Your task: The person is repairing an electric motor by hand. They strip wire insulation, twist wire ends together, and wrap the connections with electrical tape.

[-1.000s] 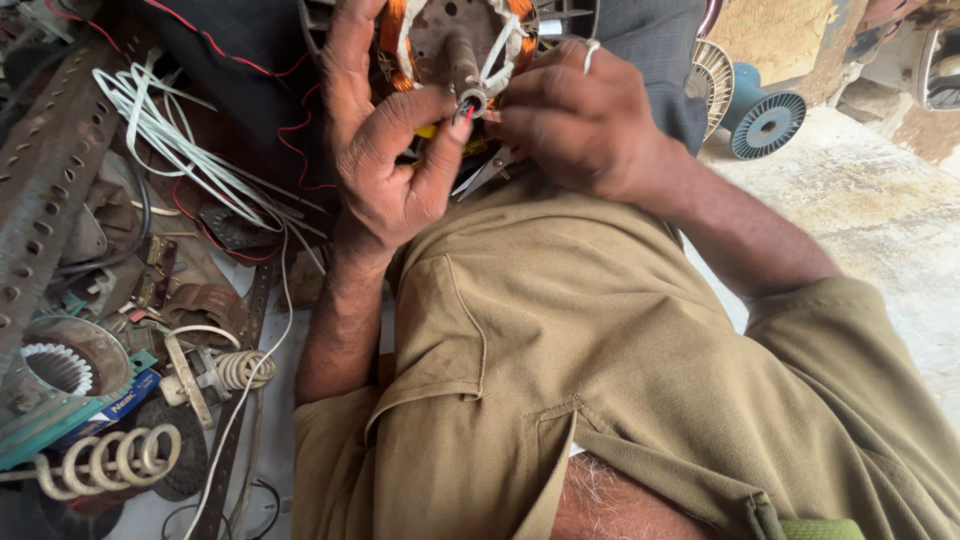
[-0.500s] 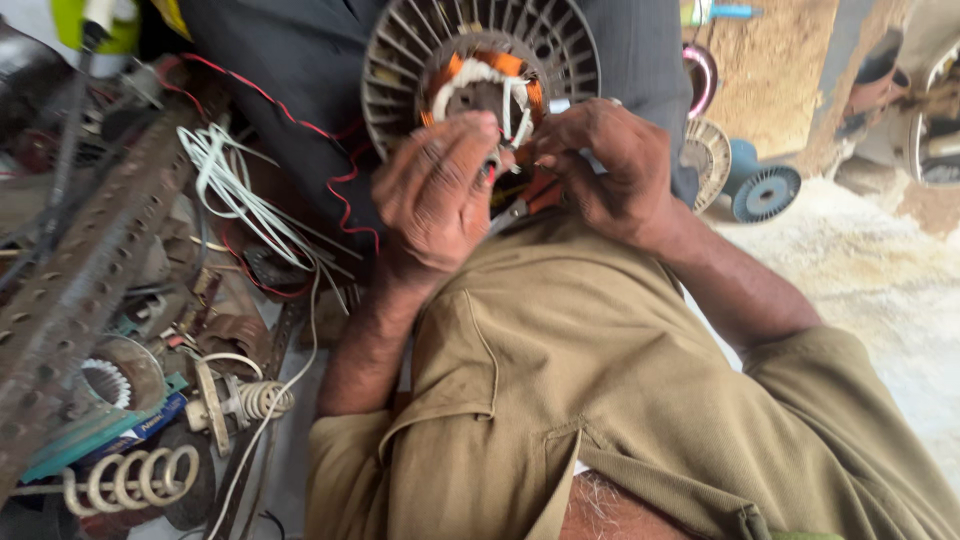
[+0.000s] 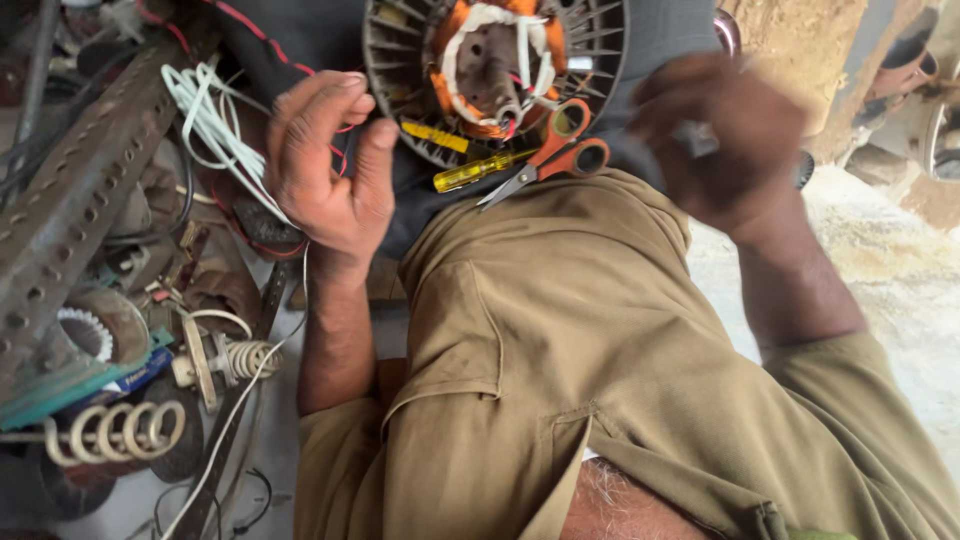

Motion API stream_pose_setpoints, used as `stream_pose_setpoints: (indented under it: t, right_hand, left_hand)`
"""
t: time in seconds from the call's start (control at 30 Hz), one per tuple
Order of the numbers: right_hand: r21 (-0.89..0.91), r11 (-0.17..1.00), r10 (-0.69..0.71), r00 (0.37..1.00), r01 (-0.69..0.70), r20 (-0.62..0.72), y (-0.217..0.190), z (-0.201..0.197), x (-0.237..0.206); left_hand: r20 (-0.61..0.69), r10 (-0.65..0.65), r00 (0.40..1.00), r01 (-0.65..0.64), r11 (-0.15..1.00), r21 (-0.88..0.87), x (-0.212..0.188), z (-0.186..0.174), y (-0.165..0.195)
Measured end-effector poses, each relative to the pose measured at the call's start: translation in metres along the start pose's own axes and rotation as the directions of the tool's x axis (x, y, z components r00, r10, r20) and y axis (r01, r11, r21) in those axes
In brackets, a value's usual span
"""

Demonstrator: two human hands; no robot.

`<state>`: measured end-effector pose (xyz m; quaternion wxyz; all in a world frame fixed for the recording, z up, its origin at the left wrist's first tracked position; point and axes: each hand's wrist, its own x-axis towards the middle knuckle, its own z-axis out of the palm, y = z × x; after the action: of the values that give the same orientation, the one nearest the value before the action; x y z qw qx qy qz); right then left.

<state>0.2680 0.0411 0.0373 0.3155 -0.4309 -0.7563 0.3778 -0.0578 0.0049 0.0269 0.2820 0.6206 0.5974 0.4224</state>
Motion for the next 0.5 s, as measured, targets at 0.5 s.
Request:
stream_pose_setpoints:
  t: [0.5]
  right_hand:
    - [-0.359,0.895,-0.288,0.958,0.265,-0.011,-0.006,-0.048,0.06]
  left_hand:
    - [0.065,0.186,0.98,-0.195,0.962,0.194,0.034,-0.003,0.018]
